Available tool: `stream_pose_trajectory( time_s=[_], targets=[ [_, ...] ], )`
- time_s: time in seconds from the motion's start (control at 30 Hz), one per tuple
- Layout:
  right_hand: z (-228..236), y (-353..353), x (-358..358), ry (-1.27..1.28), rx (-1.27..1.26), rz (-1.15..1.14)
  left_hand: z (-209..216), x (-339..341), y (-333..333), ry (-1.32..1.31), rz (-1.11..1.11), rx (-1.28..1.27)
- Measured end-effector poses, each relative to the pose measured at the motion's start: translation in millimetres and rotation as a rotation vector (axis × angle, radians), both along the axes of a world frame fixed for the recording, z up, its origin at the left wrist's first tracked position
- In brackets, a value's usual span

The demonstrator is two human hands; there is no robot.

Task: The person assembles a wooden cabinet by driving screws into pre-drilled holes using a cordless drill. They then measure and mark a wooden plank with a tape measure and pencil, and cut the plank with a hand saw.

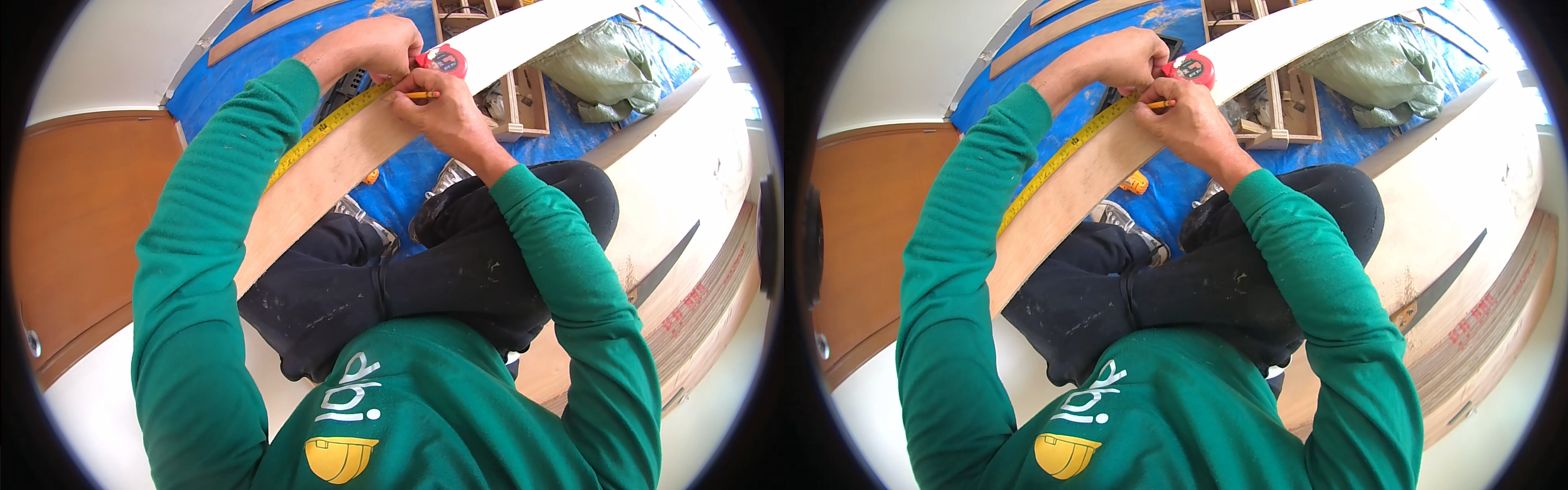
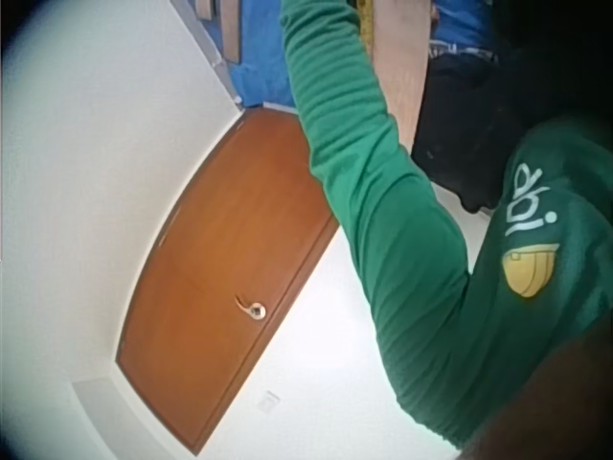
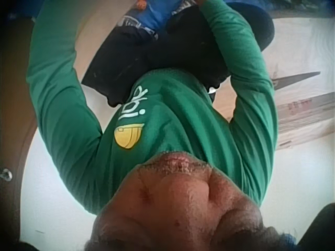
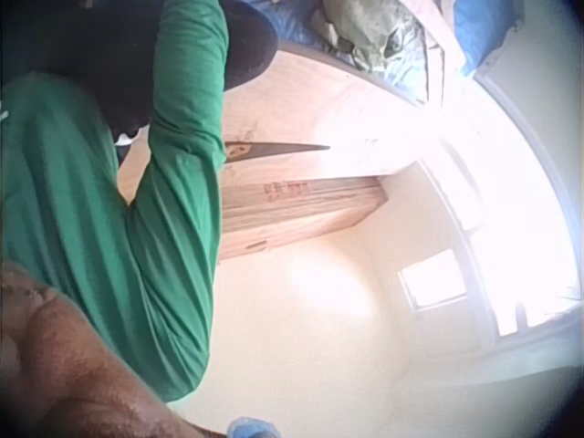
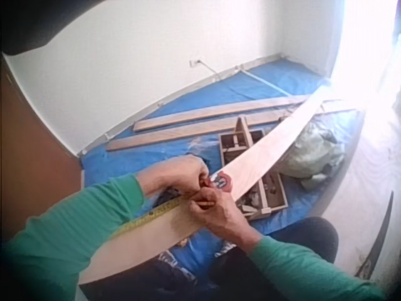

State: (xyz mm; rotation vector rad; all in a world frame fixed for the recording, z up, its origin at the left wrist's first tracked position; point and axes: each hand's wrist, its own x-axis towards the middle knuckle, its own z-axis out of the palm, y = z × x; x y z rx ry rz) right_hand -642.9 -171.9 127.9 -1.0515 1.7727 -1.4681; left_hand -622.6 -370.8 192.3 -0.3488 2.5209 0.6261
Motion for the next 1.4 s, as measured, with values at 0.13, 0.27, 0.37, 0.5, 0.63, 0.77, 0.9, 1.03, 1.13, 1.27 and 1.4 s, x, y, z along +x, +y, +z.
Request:
stream_pose_trajectory(
  time_s=[0.13,0.27,0.37,0.5,0.63,0.77,0.9,1.03,1.13,1.27,1.4],
  targets=[
    [6.2,-0.4,-2.3,-0.007,-0.027,-0.016,0.2,0.3,-1.7,0.005,0.021,0.032],
    [19.2,0.8,-21.1,-0.019,-0.243,-0.170,-3.5,8.3,-6.6,0.024,-0.005,0.025],
    [20.8,3.9,-34.9,0.616,-0.040,-0.189,-14.5,25.3,-6.0,0.220,-0.082,-0.066],
    [4.7,1.5,-31.5,0.806,0.138,-0.049,-24.9,74.2,8.9,0.460,0.103,-0.045],
    [-6.5,-6.7,-32.2,0.884,0.148,-0.017,-4.7,164.3,42.1,0.550,0.236,-0.179],
    [5.0,-10.8,-16.7,1.024,0.008,0.069,43.5,241.8,71.5,0.439,0.372,-0.244],
    [34.0,1.6,49.3,0.958,-0.216,0.136,84.0,267.3,93.4,0.428,0.292,-0.387],
    [76.6,31.4,91.5,0.865,-0.106,0.048,111.7,245.0,121.6,0.460,0.178,-0.501],
    [107.5,75.5,88.4,0.918,-0.119,-0.143,127.8,208.9,149.9,0.564,0.036,-0.535],
    [134.9,164.7,64.8,1.021,-0.094,-0.437,134.9,157.7,202.3,0.906,-0.199,-0.489],
    [120.1,284.5,35.1,0.948,0.175,-0.794,128.5,139.9,242.4,1.248,-0.317,-0.280]
  ],
)
